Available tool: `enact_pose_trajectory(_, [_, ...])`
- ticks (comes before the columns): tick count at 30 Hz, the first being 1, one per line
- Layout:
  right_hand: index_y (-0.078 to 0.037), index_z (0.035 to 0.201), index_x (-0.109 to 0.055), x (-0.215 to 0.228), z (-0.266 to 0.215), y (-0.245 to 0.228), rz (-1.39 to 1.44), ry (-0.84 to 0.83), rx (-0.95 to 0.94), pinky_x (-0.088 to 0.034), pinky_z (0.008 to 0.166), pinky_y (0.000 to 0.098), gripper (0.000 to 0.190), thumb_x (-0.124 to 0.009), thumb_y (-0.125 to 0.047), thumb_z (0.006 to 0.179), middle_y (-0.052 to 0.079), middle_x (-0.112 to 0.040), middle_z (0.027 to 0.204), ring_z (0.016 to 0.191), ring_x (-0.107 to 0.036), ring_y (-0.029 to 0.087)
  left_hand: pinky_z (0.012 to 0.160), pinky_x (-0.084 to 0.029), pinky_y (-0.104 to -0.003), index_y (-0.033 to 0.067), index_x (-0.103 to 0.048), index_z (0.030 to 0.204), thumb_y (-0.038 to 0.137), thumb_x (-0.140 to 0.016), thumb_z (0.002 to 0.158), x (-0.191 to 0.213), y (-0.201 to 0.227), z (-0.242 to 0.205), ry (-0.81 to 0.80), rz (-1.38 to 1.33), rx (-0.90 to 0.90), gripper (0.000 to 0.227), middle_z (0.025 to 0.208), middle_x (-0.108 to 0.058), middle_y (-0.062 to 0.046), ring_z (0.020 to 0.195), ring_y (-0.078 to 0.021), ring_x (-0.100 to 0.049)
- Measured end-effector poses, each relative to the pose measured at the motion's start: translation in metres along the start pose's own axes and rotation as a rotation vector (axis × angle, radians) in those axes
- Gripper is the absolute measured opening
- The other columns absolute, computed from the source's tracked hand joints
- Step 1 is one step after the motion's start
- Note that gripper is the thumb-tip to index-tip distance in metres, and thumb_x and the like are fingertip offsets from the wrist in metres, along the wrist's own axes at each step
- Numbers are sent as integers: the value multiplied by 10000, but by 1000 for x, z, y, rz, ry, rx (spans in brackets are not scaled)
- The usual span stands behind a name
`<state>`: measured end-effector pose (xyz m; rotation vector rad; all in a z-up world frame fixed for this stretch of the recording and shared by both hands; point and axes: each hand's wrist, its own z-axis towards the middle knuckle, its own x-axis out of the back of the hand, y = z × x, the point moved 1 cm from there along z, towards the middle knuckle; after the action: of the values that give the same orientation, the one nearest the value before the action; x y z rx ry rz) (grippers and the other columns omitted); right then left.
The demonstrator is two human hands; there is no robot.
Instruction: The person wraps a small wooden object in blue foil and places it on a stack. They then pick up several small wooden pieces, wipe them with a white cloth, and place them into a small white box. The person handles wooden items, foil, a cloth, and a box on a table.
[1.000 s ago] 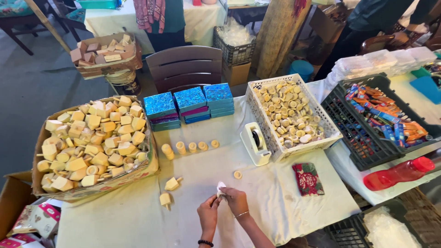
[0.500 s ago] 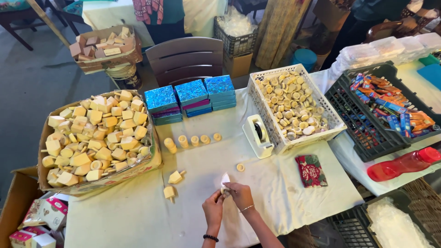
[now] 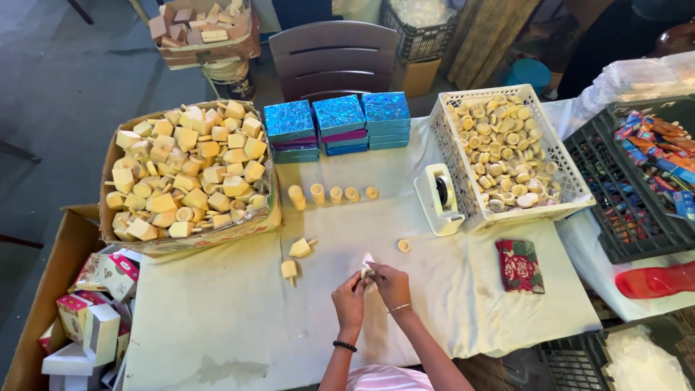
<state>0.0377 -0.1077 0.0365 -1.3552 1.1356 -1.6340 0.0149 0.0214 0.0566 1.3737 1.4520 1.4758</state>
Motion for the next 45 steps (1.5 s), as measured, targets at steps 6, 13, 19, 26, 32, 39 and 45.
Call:
enact_pose_trajectory(6, [-88, 1190, -799, -22, -3, 32, 144, 144, -53, -563, 721, 250, 380, -718, 43, 843, 69, -814, 940, 786, -695, 92, 706, -581, -300, 62, -792, 1098, 131, -757, 844, -9, -15, 8, 23, -106, -35, 265, 921, -830, -118, 755, -113, -753])
enact_pose_trajectory(13, [-44, 1131, -790, 31, 22, 157, 407, 151, -409, -625, 779, 295, 375, -711, 66, 781, 67, -809, 976, 829, -753, 150, 743, -587, -286, 69, -805, 1068, 188, -798, 839, -25, -37, 10, -96, -61, 54, 259, 943, -825, -69, 791, -107, -753])
enact_pose_trajectory(19, [-126, 994, -823, 142, 70, 74, -399, 373, -153, -603, 743, 315, 269, -779, -64, 737, 115, -780, 901, 760, -769, 209, 773, -579, -277, 64, -797, 1078, 208, -707, 918, -23, -70, 21, -189, -78, 97, 234, 924, -824, -69, 798, -117, -732])
enact_pose_trajectory(26, [-166, 885, -838, 90, 114, 154, -657, 201, -209, -598, 736, 387, 171, -812, -181, 717, 118, -764, 822, 740, -755, 288, 851, -566, -311, 88, -785, 1083, 252, -631, 949, -6, -56, 45, -92, 87, 164, 261, 976, -816, -60, 914, -170, -769])
enact_pose_trajectory(32, [-142, 855, -840, 78, 114, 108, -687, 224, -378, -583, 741, 397, 231, -901, -222, 647, 127, -767, 826, 771, -735, 301, 962, -521, -439, 150, -730, 1145, 199, -685, 899, 56, -92, 74, 320, 455, -162, 254, 1095, -746, -81, 1065, -271, -672])
enact_pose_trajectory(39, [-103, 965, -820, 112, 104, 214, -371, 358, -366, -592, 736, 321, 352, -936, -228, 657, 88, -801, 874, 771, -772, 191, 835, -474, -573, 188, -542, 1407, 354, -868, 657, 86, -115, 106, 512, 710, 20, 834, 1368, -516, -167, 1158, -464, -484])
enact_pose_trajectory(45, [-76, 1127, -779, 188, 58, 281, 123, 706, -434, -571, 673, 357, 367, -830, -68, 764, 65, -771, 952, 750, -671, 157, 1013, -465, -552, 255, -560, 1407, 351, -823, 700, 86, -200, 130, 421, 814, -106, 760, 1279, -550, -119, 1178, -359, -546])
